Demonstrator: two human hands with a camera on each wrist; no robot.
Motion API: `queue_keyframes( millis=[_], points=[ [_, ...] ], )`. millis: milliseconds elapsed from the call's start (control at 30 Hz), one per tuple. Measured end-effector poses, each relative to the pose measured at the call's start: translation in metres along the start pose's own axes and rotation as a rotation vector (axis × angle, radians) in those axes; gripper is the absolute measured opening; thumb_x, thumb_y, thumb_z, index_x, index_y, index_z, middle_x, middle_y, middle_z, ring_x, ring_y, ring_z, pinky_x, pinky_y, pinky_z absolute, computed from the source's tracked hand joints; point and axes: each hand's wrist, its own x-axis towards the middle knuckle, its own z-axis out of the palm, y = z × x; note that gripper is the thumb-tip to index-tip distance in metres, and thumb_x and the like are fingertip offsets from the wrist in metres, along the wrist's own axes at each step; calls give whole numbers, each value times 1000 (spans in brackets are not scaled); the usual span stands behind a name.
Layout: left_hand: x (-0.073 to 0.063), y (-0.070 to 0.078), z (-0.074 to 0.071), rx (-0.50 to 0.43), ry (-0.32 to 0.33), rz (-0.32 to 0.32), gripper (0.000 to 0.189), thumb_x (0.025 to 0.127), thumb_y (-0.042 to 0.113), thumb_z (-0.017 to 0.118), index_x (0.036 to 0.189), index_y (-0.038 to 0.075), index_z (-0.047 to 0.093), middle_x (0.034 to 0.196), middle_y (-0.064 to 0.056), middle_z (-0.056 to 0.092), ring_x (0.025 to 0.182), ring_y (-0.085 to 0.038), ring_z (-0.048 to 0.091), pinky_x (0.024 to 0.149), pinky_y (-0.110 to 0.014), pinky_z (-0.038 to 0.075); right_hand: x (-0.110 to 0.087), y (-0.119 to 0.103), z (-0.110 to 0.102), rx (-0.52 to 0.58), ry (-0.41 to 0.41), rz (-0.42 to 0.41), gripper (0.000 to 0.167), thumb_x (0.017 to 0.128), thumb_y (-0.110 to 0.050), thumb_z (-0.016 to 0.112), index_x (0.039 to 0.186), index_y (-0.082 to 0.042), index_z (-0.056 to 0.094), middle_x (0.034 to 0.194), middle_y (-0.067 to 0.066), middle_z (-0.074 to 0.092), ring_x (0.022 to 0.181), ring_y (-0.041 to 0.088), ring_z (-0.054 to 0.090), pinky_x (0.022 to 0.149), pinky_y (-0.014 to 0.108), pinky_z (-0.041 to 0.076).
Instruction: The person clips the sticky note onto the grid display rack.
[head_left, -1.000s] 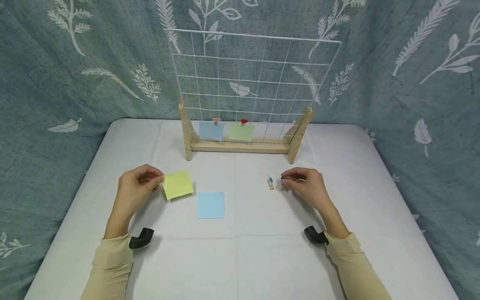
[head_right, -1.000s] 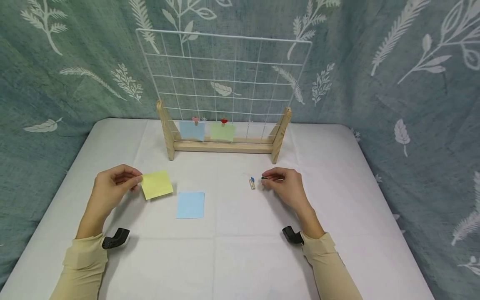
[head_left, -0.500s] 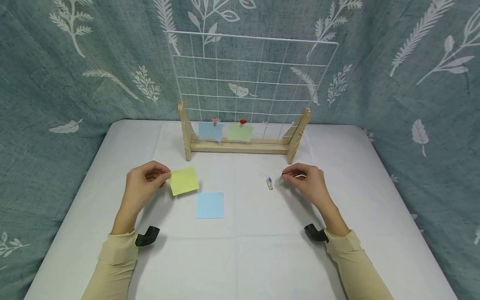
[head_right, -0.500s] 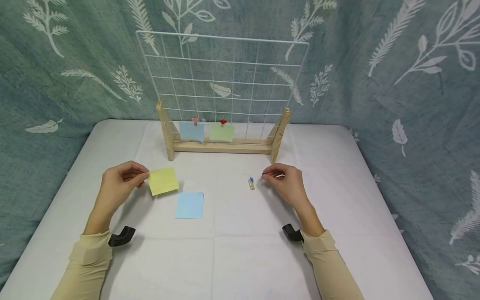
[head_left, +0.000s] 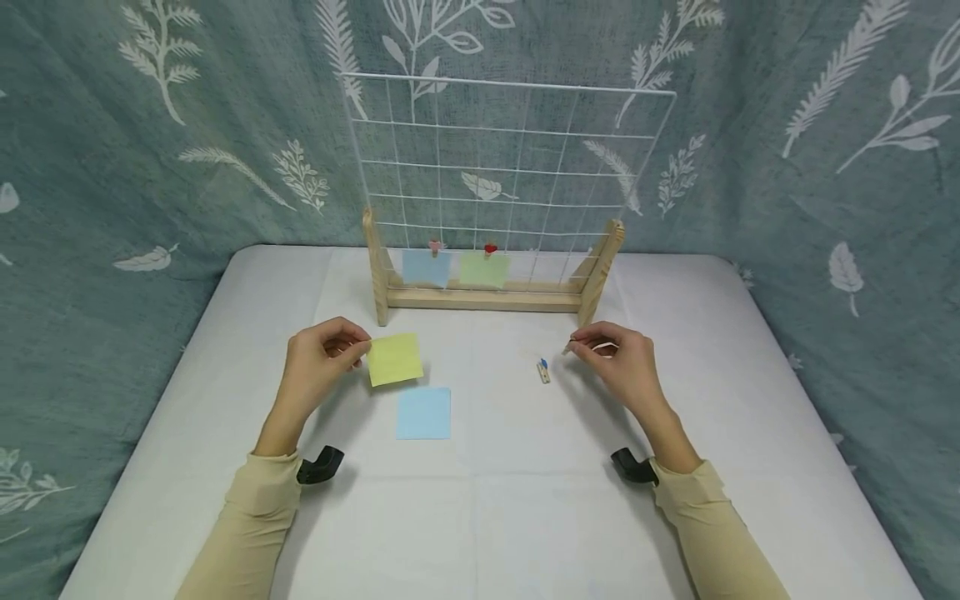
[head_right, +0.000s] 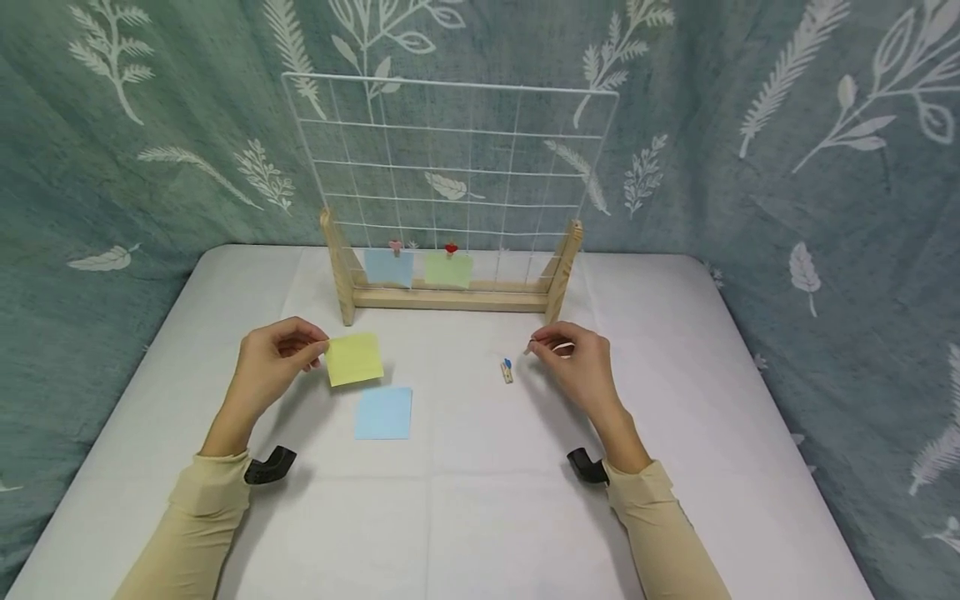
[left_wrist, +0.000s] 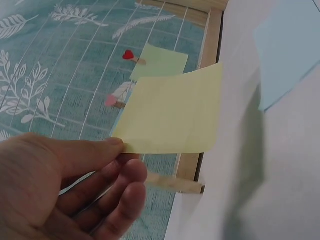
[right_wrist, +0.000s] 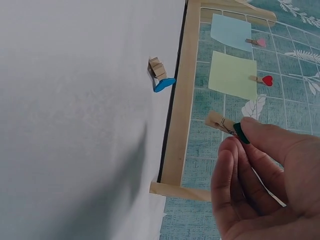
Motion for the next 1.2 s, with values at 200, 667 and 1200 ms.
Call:
queue_keyframes(
  millis=[200,667,1200],
  points=[
    [8,7,17,-25,-7,49,4,94,7,79,97,5,77,86,-9,76,71,-36,72,58,-21,53,5,-2,0,-8,31,-45,14,92,-11,83,105,-10,80,95,4,79,87,18,74,76,16,57],
    [31,29,54,-42,-33,91,4,94,8,79,97,7,77,86,-7,76,70,-19,69,61,-22,53,13,-6,-1,-21,103,-120,15,91,-11,84,106,-7,80,94,6,80,85,19,74,76,15,57],
    [49,42,86,-115,-60,131,3,94,5,78,97,4,76,85,-9,76,70,-22,70,63,-23,54,17,-7,-4,1,128,-148,14,91,-13,85,103,-8,80,94,5,80,85,17,74,76,20,59]
  ],
)
